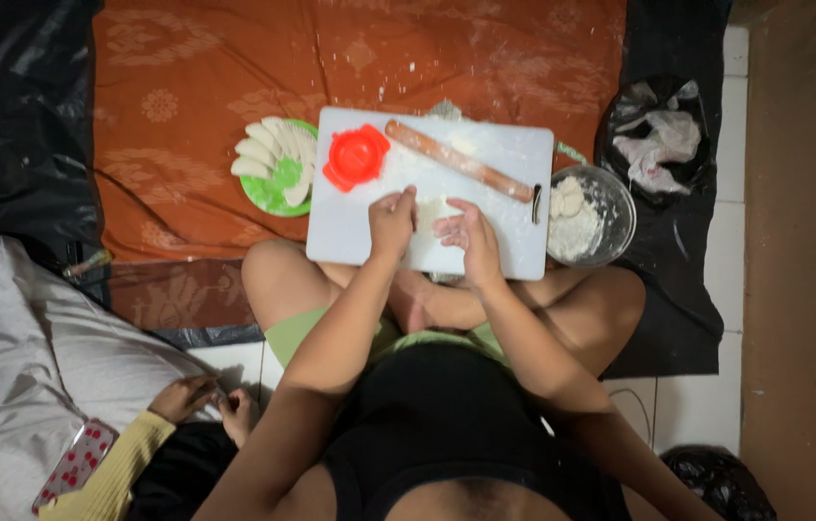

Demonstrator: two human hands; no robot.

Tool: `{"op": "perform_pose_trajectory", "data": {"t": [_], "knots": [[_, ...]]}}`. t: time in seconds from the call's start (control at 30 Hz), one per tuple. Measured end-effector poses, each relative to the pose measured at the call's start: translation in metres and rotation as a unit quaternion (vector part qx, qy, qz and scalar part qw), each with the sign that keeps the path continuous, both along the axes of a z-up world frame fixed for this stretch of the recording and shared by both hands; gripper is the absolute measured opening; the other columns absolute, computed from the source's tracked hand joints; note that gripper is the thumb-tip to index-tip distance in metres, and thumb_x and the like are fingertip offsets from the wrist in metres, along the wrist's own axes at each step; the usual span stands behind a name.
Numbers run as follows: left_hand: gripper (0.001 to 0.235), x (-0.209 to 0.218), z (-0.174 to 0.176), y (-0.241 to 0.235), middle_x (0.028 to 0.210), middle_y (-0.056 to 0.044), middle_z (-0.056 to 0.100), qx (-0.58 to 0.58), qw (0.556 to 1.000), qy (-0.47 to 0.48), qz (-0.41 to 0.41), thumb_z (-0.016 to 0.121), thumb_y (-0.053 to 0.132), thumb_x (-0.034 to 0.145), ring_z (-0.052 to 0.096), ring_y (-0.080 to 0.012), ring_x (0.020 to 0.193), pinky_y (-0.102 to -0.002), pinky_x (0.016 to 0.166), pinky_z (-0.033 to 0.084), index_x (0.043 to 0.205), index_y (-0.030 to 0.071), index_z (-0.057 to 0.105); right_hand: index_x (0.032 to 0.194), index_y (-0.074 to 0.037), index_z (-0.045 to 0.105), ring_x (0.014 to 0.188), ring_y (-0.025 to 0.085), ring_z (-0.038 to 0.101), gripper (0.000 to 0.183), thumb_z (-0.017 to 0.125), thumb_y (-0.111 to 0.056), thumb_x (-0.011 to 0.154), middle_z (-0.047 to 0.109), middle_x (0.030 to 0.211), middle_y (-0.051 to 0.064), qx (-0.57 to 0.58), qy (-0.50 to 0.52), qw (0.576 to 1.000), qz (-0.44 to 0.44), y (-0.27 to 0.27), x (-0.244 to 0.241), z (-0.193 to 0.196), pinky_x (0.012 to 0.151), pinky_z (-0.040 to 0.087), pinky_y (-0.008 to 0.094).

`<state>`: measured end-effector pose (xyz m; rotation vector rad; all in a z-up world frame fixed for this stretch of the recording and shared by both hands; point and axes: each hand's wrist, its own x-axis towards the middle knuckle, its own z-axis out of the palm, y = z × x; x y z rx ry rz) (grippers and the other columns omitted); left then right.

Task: The person is taking small pieces of dough from a bowl, rolling them between their palms, and then pressing them into a red plastic mold on a white cutting board to create uniform shapes.

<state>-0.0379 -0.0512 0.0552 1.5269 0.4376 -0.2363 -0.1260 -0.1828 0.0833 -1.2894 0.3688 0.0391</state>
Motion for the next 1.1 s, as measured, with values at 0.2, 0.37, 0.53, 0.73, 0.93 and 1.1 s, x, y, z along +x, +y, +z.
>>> {"op": "perform_pose_trajectory", "data": {"t": [0.2, 0.37, 0.53, 0.73, 0.93, 1.1], "knots": [[0.053, -0.001, 0.007, -0.002, 0.04, -0.008, 0.047, -0.006, 0.994, 0.046, -0.097, 0.069, 0.042, 0.095, 0.045, -0.015, 0.03, -0.024, 0.031, 0.036, 0.057, 0.007, 0.061, 0.126, 0.0, 0.063, 0.106, 0.027, 0.061, 0.043, 0.037, -0.031, 0.112, 0.062, 0.115, 0.017, -0.188, -0.159, 0.967, -0.07, 0.028, 0.003, 0.039, 0.086, 0.059, 0.036], [0.074, -0.018, 0.062, -0.008, 0.128, -0.031, 0.056, -0.028, 0.983, 0.106, -0.15, 0.035, 0.063, 0.104, 0.053, -0.0387, 0.126, -0.052, 0.105, 0.045, 0.127, -0.004, 0.057, 0.133, -0.002, 0.061, 0.135, 0.035, 0.046, 0.046, 0.029, -0.028, 0.113, 0.048, 0.142, 0.019, -0.348, -0.23, 0.909, -0.03, 0.039, 0.005, 0.031, 0.116, 0.039, 0.046], [0.082, -0.034, 0.078, -0.012, 0.155, -0.028, 0.03, -0.306, 0.921, 0.209, -0.12, 0.042, 0.071, 0.099, 0.037, -0.0352, 0.143, -0.05, 0.118, 0.03, 0.155, 0.014, 0.025, 0.079, -0.003, 0.065, 0.096, 0.034, 0.058, 0.041, 0.044, -0.02, 0.111, 0.061, 0.093, 0.014, -0.422, -0.22, 0.878, -0.045, 0.019, 0.014, 0.027, 0.09, 0.046, 0.043], [0.071, -0.038, 0.04, -0.008, 0.096, -0.013, 0.058, -0.325, 0.908, 0.187, -0.186, 0.046, 0.076, 0.096, 0.066, -0.0226, 0.079, -0.035, 0.074, 0.058, 0.144, 0.03, 0.023, 0.085, -0.009, 0.061, 0.075, 0.032, 0.062, 0.025, 0.064, -0.024, 0.105, 0.061, 0.074, 0.011, -0.393, -0.147, 0.905, -0.07, -0.005, 0.016, 0.022, 0.073, 0.049, 0.043], [0.059, -0.057, 0.052, 0.006, 0.142, -0.023, 0.058, 0.069, 0.964, 0.037, -0.255, 0.035, 0.06, 0.104, 0.058, -0.0374, 0.128, -0.048, 0.114, 0.04, 0.147, 0.022, 0.051, 0.088, -0.014, 0.047, 0.041, 0.016, 0.054, 0.024, 0.062, -0.022, 0.104, 0.049, 0.047, 0.003, -0.176, 0.006, 0.978, -0.11, -0.023, 0.02, -0.027, 0.039, 0.04, 0.026], [0.05, -0.071, 0.03, -0.007, 0.132, -0.017, 0.068, 0.022, 0.987, -0.028, -0.155, 0.045, 0.05, 0.107, 0.064, -0.0292, 0.119, -0.044, 0.108, 0.046, 0.143, 0.018, 0.058, 0.097, -0.013, 0.053, 0.048, 0.014, 0.055, 0.024, 0.051, -0.033, 0.11, 0.047, 0.061, 0.003, -0.044, 0.065, 0.979, -0.186, -0.003, 0.007, -0.025, 0.031, 0.04, 0.028]]}}
